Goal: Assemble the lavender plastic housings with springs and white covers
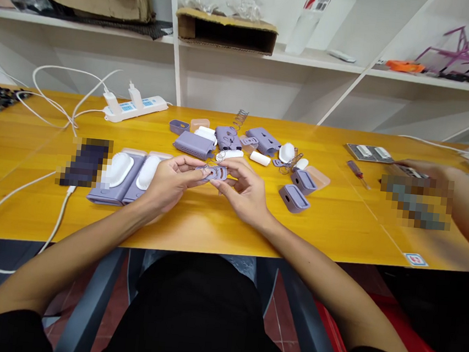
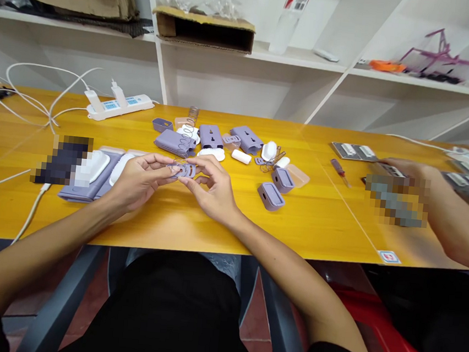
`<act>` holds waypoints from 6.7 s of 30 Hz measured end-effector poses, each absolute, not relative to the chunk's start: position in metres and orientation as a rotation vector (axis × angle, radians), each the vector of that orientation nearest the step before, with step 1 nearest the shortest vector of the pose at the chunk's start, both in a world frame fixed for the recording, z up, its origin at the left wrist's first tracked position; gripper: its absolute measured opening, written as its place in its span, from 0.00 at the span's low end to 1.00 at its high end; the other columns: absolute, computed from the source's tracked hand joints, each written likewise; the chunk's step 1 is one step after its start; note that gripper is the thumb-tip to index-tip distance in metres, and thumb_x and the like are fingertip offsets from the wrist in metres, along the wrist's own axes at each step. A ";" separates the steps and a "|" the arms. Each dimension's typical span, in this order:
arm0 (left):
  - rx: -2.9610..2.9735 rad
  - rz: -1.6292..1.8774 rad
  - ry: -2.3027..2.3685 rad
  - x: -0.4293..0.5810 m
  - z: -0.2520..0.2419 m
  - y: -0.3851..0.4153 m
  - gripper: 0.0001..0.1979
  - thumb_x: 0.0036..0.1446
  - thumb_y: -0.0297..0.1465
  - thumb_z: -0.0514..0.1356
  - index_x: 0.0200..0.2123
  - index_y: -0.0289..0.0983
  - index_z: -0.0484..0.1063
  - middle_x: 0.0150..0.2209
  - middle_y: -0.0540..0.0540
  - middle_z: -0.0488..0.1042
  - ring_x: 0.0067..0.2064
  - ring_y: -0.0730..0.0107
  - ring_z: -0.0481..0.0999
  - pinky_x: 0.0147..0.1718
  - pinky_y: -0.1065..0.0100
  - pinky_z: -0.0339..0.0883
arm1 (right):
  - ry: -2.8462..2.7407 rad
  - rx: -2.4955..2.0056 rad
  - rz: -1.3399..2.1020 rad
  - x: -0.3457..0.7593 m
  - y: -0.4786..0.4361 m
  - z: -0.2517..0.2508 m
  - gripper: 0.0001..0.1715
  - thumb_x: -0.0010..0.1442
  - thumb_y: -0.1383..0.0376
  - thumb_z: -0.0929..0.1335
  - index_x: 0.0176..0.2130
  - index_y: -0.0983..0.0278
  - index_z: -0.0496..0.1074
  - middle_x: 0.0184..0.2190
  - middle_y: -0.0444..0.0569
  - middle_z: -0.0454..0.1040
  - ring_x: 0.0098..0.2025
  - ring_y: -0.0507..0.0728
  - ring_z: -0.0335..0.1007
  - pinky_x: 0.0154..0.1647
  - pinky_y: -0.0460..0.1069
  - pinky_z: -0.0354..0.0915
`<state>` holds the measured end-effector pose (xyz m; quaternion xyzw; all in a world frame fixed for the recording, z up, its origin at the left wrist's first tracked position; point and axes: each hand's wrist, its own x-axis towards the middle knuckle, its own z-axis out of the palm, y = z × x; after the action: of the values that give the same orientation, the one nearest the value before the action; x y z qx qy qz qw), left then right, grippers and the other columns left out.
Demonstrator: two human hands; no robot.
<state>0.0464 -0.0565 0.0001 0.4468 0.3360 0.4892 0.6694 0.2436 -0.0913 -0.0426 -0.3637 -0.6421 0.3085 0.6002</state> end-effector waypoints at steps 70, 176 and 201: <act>1.375 0.956 0.809 0.042 -0.001 -0.059 0.21 0.43 0.41 0.84 0.31 0.35 0.83 0.30 0.42 0.86 0.29 0.63 0.85 0.32 0.62 0.84 | -1.346 -0.783 1.456 0.257 -0.089 -0.020 0.25 0.51 0.53 0.87 0.36 0.65 0.80 0.29 0.50 0.86 0.27 0.58 0.84 0.32 0.52 0.83; 1.240 0.738 0.740 0.034 -0.001 -0.051 0.25 0.44 0.35 0.84 0.47 0.36 0.88 0.45 0.39 0.89 0.46 0.60 0.88 0.55 0.59 0.79 | -1.460 -0.904 1.058 0.262 -0.084 -0.027 0.22 0.56 0.52 0.84 0.46 0.59 0.85 0.52 0.53 0.76 0.51 0.62 0.76 0.31 0.49 0.81; 1.456 0.838 0.673 0.036 -0.006 -0.050 0.23 0.53 0.42 0.81 0.47 0.36 0.85 0.49 0.41 0.87 0.48 0.62 0.85 0.52 0.63 0.78 | -1.442 -0.908 1.097 0.262 -0.085 -0.027 0.27 0.53 0.52 0.86 0.46 0.59 0.79 0.47 0.51 0.77 0.50 0.61 0.74 0.34 0.49 0.79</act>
<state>0.0360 -0.0498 -0.0061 0.6327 0.2926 0.3641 0.6177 0.2621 -0.0853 -0.0272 -0.3804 -0.6038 0.4592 0.5290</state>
